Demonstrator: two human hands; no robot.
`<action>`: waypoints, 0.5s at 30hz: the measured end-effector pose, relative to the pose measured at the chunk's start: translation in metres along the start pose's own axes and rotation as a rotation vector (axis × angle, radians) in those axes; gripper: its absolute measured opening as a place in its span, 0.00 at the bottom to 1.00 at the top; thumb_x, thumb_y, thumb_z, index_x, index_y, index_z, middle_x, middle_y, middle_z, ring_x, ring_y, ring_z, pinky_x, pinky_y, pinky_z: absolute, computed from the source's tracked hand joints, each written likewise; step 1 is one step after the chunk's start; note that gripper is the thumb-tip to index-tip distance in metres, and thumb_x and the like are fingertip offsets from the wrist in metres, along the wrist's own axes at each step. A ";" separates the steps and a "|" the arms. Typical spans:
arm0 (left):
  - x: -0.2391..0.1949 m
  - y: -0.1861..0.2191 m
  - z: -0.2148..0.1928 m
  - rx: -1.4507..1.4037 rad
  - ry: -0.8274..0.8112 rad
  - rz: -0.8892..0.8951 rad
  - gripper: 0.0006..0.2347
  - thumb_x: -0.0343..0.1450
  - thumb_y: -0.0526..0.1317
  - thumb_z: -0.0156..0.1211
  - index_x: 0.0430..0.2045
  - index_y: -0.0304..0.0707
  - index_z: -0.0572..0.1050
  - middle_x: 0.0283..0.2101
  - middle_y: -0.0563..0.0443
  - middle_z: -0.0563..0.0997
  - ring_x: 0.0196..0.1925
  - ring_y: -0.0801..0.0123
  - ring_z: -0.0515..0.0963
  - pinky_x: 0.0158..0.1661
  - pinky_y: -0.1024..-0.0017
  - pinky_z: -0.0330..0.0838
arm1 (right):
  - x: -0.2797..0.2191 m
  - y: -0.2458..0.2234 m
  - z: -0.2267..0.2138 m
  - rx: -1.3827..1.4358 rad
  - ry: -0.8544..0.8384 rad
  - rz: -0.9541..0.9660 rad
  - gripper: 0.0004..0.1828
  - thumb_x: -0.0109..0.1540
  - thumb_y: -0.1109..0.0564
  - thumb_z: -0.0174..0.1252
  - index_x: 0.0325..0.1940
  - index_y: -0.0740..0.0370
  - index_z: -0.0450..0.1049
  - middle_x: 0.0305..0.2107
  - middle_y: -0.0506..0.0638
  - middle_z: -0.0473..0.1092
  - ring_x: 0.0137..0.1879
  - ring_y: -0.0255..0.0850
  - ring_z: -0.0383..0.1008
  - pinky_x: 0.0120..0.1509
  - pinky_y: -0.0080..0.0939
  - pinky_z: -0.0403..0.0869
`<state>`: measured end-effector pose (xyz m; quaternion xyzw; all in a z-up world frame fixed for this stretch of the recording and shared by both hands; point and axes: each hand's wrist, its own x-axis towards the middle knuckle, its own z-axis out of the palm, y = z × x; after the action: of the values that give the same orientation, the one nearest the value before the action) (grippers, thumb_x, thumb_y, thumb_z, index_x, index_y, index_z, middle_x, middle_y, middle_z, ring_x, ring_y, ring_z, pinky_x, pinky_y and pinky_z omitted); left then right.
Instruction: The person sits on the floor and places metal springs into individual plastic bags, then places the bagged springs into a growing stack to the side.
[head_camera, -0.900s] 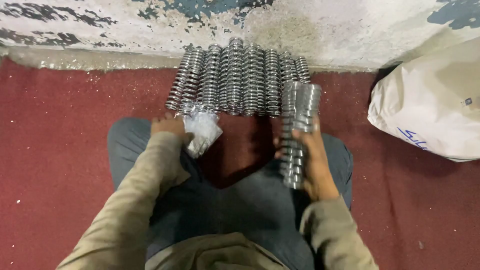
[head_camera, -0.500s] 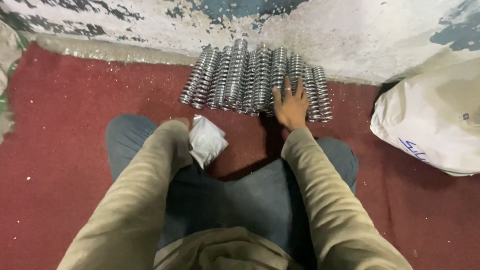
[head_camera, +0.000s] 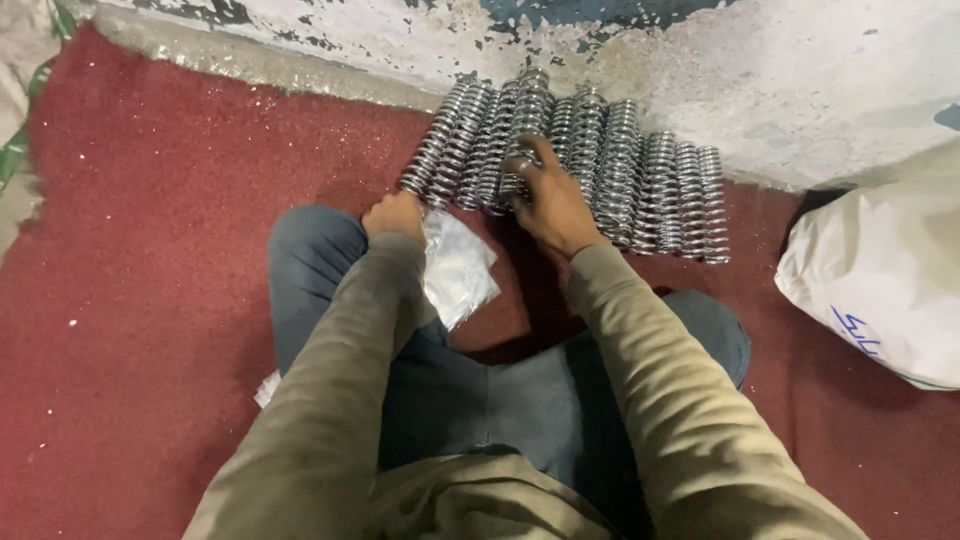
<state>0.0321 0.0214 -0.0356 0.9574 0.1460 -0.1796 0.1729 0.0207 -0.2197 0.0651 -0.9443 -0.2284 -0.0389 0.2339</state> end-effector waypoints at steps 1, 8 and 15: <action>-0.006 0.005 -0.003 -0.009 -0.003 -0.004 0.08 0.74 0.40 0.55 0.37 0.42 0.83 0.40 0.43 0.86 0.48 0.50 0.86 0.49 0.55 0.75 | -0.008 -0.005 -0.011 -0.005 -0.008 -0.005 0.25 0.55 0.63 0.65 0.57 0.50 0.75 0.67 0.53 0.56 0.60 0.68 0.73 0.58 0.68 0.78; -0.072 0.012 -0.039 -0.143 0.846 0.454 0.05 0.75 0.41 0.53 0.39 0.55 0.77 0.36 0.57 0.78 0.37 0.59 0.82 0.41 0.65 0.76 | -0.098 -0.064 -0.073 1.332 0.633 0.499 0.23 0.63 0.72 0.45 0.62 0.71 0.68 0.58 0.69 0.59 0.58 0.59 0.74 0.59 0.44 0.85; -0.162 0.047 -0.125 -0.722 1.457 1.000 0.12 0.78 0.34 0.52 0.32 0.40 0.86 0.27 0.57 0.84 0.26 0.67 0.83 0.35 0.75 0.79 | -0.184 -0.102 -0.047 1.654 0.434 0.172 0.66 0.44 0.81 0.56 0.82 0.50 0.39 0.70 0.62 0.58 0.70 0.61 0.66 0.69 0.63 0.72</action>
<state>-0.0596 -0.0084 0.1503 0.6743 -0.1617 0.6115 0.3812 -0.1879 -0.2372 0.1171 -0.4560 -0.0610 -0.0218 0.8876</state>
